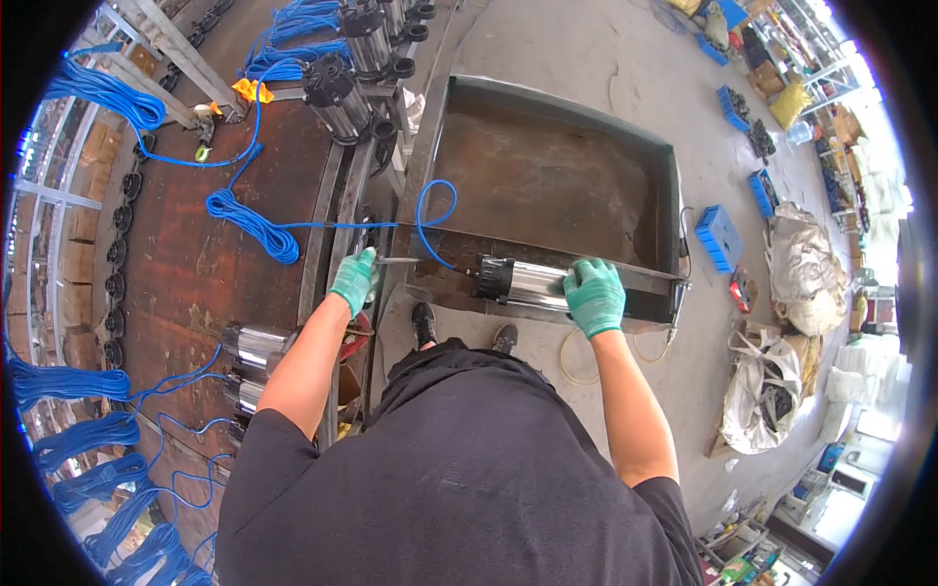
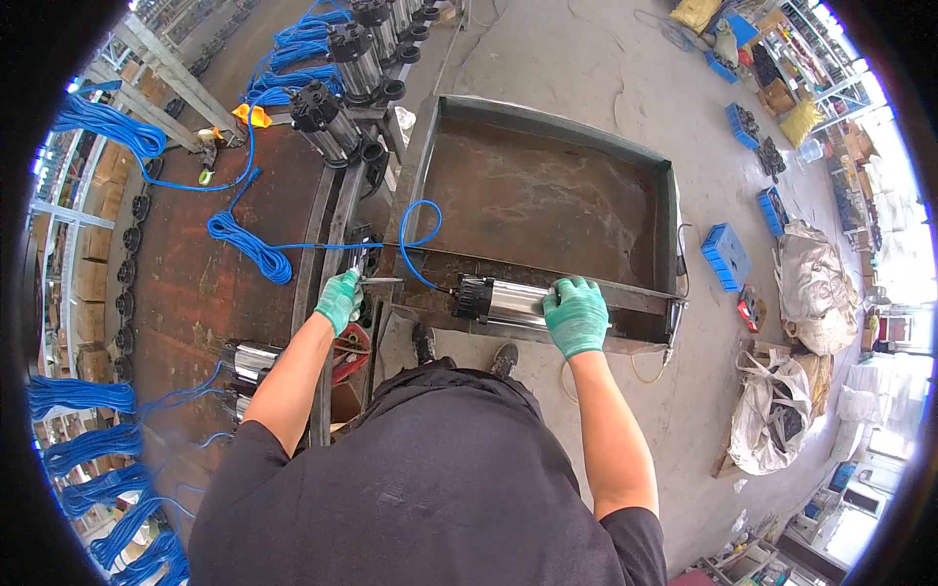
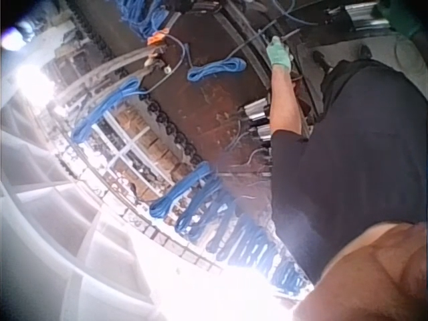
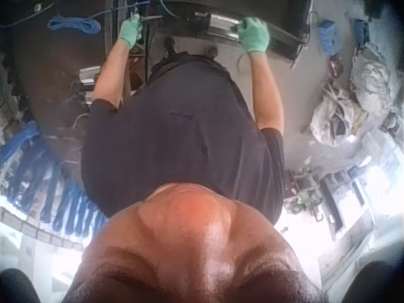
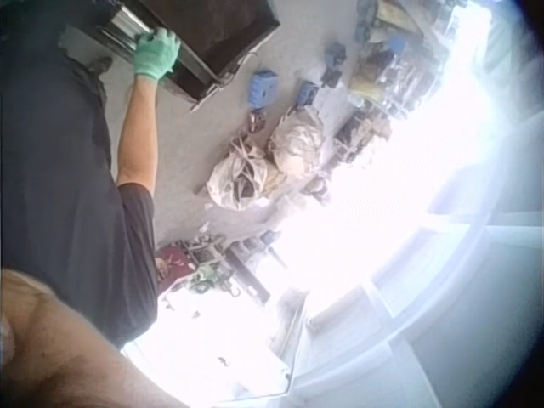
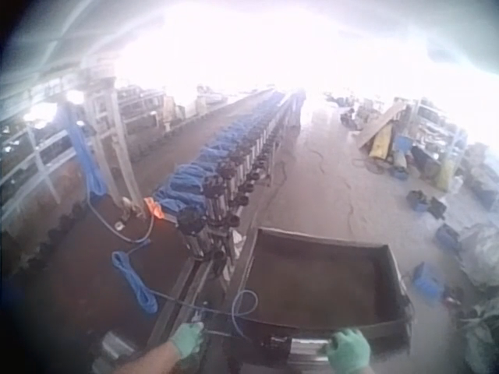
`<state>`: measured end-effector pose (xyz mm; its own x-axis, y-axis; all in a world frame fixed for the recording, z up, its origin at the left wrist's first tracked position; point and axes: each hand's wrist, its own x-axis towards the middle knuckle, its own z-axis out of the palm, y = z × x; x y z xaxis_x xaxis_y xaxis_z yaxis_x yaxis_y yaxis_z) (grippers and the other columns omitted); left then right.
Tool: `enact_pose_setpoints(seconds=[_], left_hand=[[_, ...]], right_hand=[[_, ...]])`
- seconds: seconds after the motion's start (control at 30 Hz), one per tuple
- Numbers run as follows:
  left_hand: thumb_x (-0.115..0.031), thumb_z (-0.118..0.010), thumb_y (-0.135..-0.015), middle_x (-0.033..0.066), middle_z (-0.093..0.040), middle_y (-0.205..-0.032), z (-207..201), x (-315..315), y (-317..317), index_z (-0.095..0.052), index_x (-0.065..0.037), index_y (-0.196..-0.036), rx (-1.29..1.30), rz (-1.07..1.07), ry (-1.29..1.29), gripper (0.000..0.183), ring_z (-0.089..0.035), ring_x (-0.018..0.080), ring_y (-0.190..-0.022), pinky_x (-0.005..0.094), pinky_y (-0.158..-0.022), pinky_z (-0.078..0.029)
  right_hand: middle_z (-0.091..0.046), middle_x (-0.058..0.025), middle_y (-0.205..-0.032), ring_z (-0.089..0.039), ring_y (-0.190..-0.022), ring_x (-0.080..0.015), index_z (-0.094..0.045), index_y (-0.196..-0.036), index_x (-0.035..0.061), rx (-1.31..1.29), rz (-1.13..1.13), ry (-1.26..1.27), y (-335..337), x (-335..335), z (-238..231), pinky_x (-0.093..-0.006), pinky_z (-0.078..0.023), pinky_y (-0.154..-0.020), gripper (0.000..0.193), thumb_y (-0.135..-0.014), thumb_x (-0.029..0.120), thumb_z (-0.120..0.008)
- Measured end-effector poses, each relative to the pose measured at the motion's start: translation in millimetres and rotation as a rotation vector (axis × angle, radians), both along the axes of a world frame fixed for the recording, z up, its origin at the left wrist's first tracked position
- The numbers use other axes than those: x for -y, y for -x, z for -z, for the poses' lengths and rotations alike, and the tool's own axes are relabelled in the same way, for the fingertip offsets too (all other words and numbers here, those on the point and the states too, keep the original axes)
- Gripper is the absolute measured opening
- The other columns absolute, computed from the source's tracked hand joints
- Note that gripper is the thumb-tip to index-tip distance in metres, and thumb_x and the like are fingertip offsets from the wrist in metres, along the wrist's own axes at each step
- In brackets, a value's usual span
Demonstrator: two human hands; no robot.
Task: The person, wearing gloves, picks up a pump from a conveyor, places it into a water tank, and then returns it to the conveyor. They use a wrench to adjust parts of the pump while it is submerged.
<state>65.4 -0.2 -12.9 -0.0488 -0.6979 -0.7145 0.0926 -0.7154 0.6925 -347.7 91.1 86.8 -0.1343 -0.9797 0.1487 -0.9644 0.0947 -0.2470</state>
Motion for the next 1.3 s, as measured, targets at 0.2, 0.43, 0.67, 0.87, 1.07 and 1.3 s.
enact_pose_setpoints(seconds=[0.2, 0.43, 0.67, 0.87, 1.07, 1.3], left_hand=[[-0.055, -0.06, -0.099, -0.0013, -0.055, -0.068, -4, 29, 51, -0.06, -0.014, -0.089, 0.049, 0.022, -0.116, 0.042, -0.045, 0.0124, -0.049, 0.0294, -0.043, -0.038], [-0.044, -0.058, -0.102, 0.0067, -0.069, -0.078, -3, 13, 59, -0.06, -0.011, -0.102, 0.187, 0.005, 0.142, 0.033, -0.051, 0.0137, -0.041, 0.0302, -0.036, -0.046], [-0.025, -0.067, -0.098, 0.0046, -0.063, -0.088, -22, -6, 97, -0.044, -0.014, -0.14, -0.183, -0.124, 0.181, 0.049, -0.06, 0.0139, -0.052, 0.0331, -0.045, -0.054], [-0.026, -0.073, -0.093, 0.0128, -0.067, -0.106, -36, -29, 124, -0.066, -0.009, -0.125, 0.43, 0.665, 0.839, 0.037, -0.066, 0.0272, -0.093, 0.037, -0.083, -0.053], [-0.046, -0.076, -0.085, 0.0224, -0.058, -0.136, -96, -44, 170, -0.048, -0.021, -0.149, 0.853, 1.013, 0.753, 0.074, -0.061, 0.0425, -0.117, 0.0474, -0.098, -0.051], [-0.044, -0.078, -0.081, 0.0203, -0.059, -0.128, -99, -49, 178, -0.048, -0.021, -0.15, 0.969, 1.11, 0.732, 0.078, -0.062, 0.0403, -0.115, 0.0466, -0.094, -0.052]], right_hand=[[-0.07, -0.0139, -0.098, -0.063, -0.097, -0.035, -0.073, -0.093, 0.0066, -0.01, -0.004, 0.008, 4, 0, 2, -0.0458, -0.051, -0.087, 0.018, -0.084, 0.022, -0.068], [-0.07, -0.0135, -0.098, -0.063, -0.096, -0.0345, -0.074, -0.094, 0.0069, 0.046, 0.025, 0.018, -1, -1, -3, -0.0454, -0.052, -0.086, 0.02, -0.084, 0.023, -0.069], [-0.07, -0.0121, -0.098, -0.063, -0.096, -0.0334, -0.075, -0.094, 0.0084, 0.062, 0.02, 0.056, 1, -6, 4, -0.0448, -0.052, -0.086, 0.019, -0.086, 0.024, -0.068], [-0.071, -0.0162, -0.102, -0.066, -0.1, -0.0342, -0.071, -0.105, 0.0043, 0.481, 0.06, 0.03, 13, 5, -6, -0.0431, -0.052, -0.09, 0.029, -0.095, 0.031, -0.067], [-0.069, -0.0229, -0.108, -0.066, -0.101, -0.0395, -0.069, -0.109, 0.0031, 0.422, 0.259, -0.14, 118, -11, 7, -0.0436, -0.052, -0.088, 0.036, -0.097, 0.037, -0.065], [-0.072, -0.0137, -0.092, -0.071, -0.082, -0.0262, -0.063, -0.122, 0.0006, 0.751, 0.023, -0.939, 146, -35, 58, -0.0417, -0.057, -0.076, 0.052, -0.091, 0.041, -0.073]])
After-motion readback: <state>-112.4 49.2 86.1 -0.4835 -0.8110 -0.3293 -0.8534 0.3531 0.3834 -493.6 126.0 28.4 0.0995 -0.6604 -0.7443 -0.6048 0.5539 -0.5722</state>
